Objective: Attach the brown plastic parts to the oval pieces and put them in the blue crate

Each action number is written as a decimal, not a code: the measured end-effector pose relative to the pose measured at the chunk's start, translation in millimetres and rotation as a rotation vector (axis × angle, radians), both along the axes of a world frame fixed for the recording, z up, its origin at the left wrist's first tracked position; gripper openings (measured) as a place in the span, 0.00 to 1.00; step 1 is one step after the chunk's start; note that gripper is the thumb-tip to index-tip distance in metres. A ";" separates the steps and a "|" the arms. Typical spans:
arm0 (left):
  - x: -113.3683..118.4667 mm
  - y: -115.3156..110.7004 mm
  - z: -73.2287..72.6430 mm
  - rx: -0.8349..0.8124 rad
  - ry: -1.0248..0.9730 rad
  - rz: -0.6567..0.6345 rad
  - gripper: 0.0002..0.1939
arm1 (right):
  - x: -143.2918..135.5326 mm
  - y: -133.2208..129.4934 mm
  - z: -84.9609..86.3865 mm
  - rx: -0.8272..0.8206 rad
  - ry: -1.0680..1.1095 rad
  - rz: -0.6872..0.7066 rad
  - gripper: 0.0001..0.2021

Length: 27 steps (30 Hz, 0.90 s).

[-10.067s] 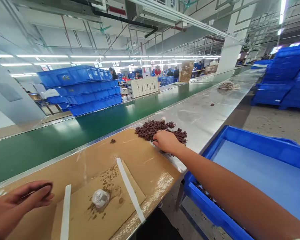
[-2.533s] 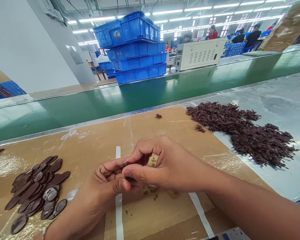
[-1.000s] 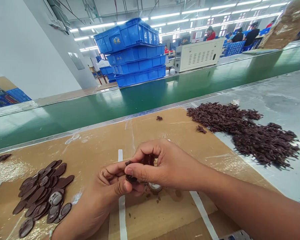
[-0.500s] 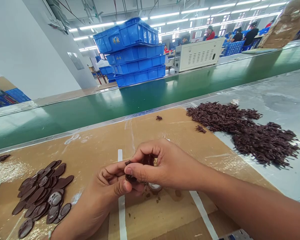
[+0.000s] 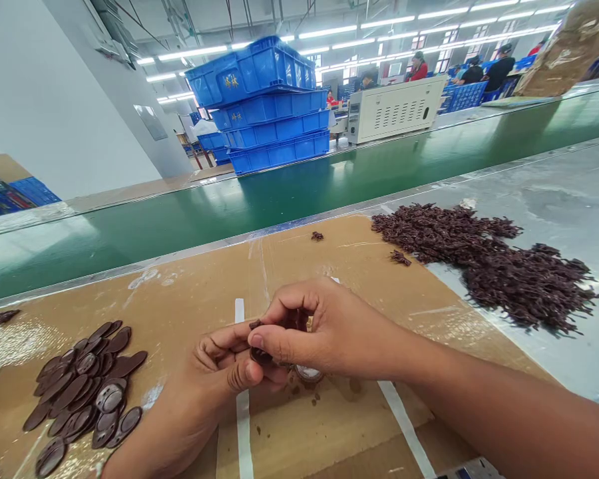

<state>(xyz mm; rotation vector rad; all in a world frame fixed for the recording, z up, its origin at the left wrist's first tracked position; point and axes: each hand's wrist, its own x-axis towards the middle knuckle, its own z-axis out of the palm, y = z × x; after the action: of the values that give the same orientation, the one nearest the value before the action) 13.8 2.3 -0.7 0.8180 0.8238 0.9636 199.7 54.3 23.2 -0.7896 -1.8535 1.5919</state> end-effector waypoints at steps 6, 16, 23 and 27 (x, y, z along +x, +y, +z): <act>-1.3 -0.9 -0.5 0.006 0.006 0.018 0.16 | -0.2 0.3 0.4 -0.002 -0.004 -0.007 0.13; 0.1 0.6 -1.2 0.005 0.004 0.004 0.17 | 0.2 -0.4 -0.3 0.008 -0.014 -0.006 0.12; 0.1 0.9 -1.2 0.016 -0.022 0.001 0.16 | 0.6 0.2 -0.1 0.002 -0.007 -0.002 0.13; 0.2 0.7 -2.1 -0.003 -0.016 0.006 0.17 | 1.2 0.4 -1.6 0.019 -0.012 -0.001 0.12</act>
<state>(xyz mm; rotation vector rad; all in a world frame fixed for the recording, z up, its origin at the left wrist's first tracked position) 14.0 3.0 -2.8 0.8046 0.8140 0.9733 201.0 54.7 21.6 -0.7935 -1.8736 1.5696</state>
